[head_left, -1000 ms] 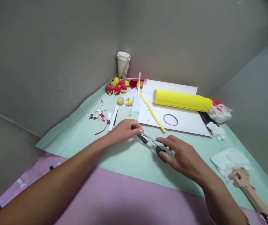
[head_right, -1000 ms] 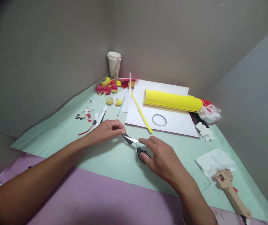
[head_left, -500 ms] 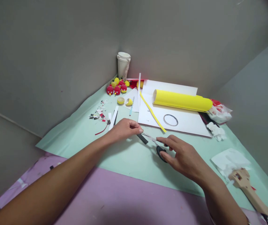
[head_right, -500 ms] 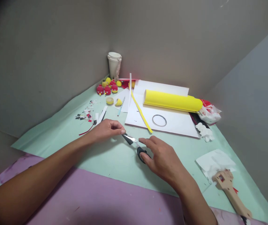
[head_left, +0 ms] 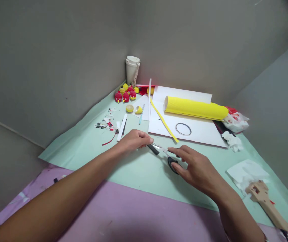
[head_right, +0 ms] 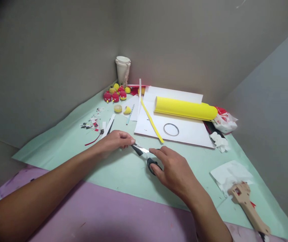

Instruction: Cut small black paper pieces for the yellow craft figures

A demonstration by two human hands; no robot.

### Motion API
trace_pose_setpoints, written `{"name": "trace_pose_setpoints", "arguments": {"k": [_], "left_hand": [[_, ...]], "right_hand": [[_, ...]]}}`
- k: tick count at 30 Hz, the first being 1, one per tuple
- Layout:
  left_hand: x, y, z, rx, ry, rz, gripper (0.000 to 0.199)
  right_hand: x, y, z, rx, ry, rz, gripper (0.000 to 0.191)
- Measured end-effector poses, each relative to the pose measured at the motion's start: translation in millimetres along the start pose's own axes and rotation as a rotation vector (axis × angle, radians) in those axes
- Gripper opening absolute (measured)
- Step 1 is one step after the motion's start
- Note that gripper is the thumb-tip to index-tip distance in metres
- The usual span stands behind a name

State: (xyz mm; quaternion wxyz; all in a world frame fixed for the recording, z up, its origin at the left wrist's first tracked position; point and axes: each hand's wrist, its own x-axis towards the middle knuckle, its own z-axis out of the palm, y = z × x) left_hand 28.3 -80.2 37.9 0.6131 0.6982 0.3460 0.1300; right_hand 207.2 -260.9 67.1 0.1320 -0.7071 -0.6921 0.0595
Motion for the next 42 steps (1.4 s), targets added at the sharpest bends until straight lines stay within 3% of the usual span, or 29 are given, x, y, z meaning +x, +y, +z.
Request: {"name": "trace_pose_setpoints", "arguments": {"k": [9, 23, 30, 42], "left_hand": [[-0.3, 2.1, 4.8, -0.006, 0.053, -0.046, 0.026], [1.7, 2.2, 3.4, -0.214, -0.079, 0.029, 0.029], [1.2, 1.5, 3.9, -0.228, -0.092, -0.013, 0.039], [-1.8, 3.1, 4.1, -0.175, -0.123, 0.001, 0.021]], "right_hand": [[-0.1, 0.6, 1.7, -0.066, 0.018, -0.021, 0.040], [-1.5, 0.5, -4.3, 0.029, 0.015, 0.026, 0.039], [-1.4, 1.5, -3.4, 0.015, 0.027, 0.004, 0.039], [-1.4, -2.5, -0.9, 0.008, 0.012, -0.007, 0.040]]}}
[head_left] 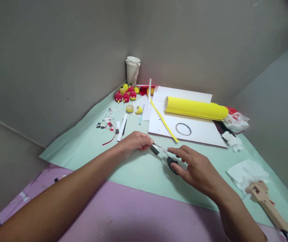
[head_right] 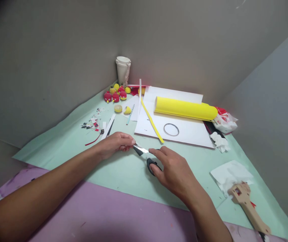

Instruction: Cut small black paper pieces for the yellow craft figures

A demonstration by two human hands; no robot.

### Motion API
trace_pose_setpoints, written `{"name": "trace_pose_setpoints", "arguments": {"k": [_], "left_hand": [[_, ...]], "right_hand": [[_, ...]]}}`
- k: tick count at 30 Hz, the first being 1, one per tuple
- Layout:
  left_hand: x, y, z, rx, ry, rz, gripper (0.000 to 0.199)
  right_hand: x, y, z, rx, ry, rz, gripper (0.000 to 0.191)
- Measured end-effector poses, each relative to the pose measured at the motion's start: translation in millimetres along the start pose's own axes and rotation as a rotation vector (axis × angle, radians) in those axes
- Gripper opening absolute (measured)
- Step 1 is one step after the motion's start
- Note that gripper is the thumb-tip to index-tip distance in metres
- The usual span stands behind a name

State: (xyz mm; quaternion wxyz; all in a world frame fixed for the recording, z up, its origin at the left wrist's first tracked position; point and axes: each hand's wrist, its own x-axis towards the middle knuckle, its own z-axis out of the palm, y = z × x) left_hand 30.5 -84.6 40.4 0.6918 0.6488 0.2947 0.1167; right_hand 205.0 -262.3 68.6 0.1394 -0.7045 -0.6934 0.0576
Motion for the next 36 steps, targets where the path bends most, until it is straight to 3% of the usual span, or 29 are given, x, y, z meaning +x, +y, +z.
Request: {"name": "trace_pose_setpoints", "arguments": {"k": [5, 21, 31, 36], "left_hand": [[0, 2, -0.5, -0.030, 0.017, -0.025, 0.019], [2, 4, -15.7, -0.122, -0.138, -0.152, 0.019], [-2, 11, -19.6, 0.061, -0.165, -0.130, 0.022], [1, 6, -22.6, 0.038, -0.213, -0.149, 0.021]], "right_hand": [[0, 0, -2, -0.007, -0.007, 0.006, 0.041], [-1, 1, -5, 0.148, -0.071, 0.025, 0.041], [-2, 0, -6, 0.140, -0.094, 0.025, 0.042], [-2, 3, -6, 0.234, -0.138, 0.028, 0.042]]}}
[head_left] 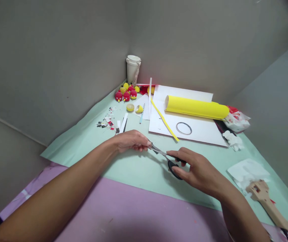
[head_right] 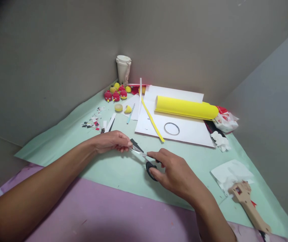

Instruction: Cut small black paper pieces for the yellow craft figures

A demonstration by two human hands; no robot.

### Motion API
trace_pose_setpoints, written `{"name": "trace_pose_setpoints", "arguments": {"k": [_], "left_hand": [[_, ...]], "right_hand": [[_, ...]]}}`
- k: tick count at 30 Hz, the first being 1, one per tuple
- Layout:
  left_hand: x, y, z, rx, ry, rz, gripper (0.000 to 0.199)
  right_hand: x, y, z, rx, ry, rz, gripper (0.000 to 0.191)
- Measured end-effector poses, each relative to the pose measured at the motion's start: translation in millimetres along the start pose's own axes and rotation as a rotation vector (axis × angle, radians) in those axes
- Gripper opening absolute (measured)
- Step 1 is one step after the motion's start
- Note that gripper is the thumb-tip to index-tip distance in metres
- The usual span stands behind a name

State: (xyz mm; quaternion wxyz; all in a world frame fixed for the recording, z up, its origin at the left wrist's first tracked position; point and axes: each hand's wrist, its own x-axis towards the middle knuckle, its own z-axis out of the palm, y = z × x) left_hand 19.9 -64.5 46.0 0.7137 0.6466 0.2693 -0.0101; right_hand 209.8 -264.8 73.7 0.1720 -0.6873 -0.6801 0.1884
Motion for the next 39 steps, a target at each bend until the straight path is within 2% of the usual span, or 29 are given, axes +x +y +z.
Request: {"name": "trace_pose_setpoints", "arguments": {"k": [7, 15, 21, 39], "left_hand": [[5, -6, -5.0, -0.047, -0.058, 0.031, 0.025], [1, 0, 0.9, 0.064, 0.001, 0.162, 0.026], [-1, 4, 8.2, 0.065, 0.031, 0.260, 0.026], [2, 2, 15.2, 0.071, 0.103, 0.281, 0.027]], "right_hand": [[1, 1, -2, 0.087, 0.000, 0.010, 0.042], [2, 0, -4, 0.118, 0.009, 0.040, 0.042], [4, -2, -4, 0.163, 0.051, 0.062, 0.040], [3, -1, -4, 0.166, 0.098, 0.036, 0.038]]}}
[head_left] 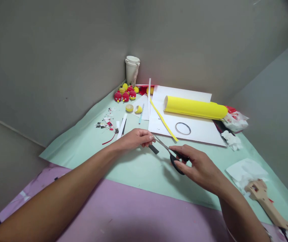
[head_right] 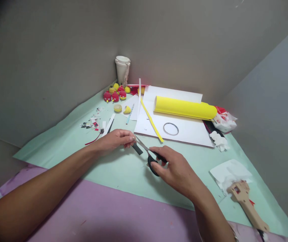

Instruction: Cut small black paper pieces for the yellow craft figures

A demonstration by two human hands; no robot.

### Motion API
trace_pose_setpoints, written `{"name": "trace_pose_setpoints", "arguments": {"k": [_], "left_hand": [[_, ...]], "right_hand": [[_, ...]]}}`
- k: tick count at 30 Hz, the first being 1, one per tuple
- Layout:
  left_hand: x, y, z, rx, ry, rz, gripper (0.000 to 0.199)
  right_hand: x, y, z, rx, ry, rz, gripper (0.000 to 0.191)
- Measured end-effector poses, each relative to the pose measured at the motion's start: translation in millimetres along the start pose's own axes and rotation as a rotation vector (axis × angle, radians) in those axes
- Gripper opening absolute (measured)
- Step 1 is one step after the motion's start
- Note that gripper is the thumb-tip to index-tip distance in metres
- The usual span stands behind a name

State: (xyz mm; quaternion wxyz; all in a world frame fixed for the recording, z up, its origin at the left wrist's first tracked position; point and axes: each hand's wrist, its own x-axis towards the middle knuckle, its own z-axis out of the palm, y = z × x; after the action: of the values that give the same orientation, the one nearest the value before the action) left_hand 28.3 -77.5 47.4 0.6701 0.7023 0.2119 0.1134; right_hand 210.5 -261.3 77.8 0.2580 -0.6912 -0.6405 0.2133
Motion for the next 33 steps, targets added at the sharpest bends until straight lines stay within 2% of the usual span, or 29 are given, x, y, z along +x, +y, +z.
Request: {"name": "trace_pose_setpoints", "arguments": {"k": [13, 20, 24, 29, 33], "left_hand": [[0, 2, 3.0, 0.003, 0.021, -0.020, 0.023], [-1, 4, 3.3, 0.049, 0.040, -0.032, 0.026], [1, -1, 1.9, 0.080, 0.099, -0.013, 0.025], [1, -3, 3.6, 0.267, 0.230, -0.038, 0.027], [1, -2, 5.5, 0.348, 0.264, -0.059, 0.028]], "right_hand": [[0, 0, 1, -0.001, 0.013, -0.015, 0.037], [1, 1, -1, -0.016, 0.067, 0.007, 0.037], [1, 5, -3, -0.030, 0.046, 0.030, 0.038], [1, 10, -4, -0.072, 0.010, 0.070, 0.039], [0, 11, -7, -0.082, -0.035, 0.077, 0.037]]}}
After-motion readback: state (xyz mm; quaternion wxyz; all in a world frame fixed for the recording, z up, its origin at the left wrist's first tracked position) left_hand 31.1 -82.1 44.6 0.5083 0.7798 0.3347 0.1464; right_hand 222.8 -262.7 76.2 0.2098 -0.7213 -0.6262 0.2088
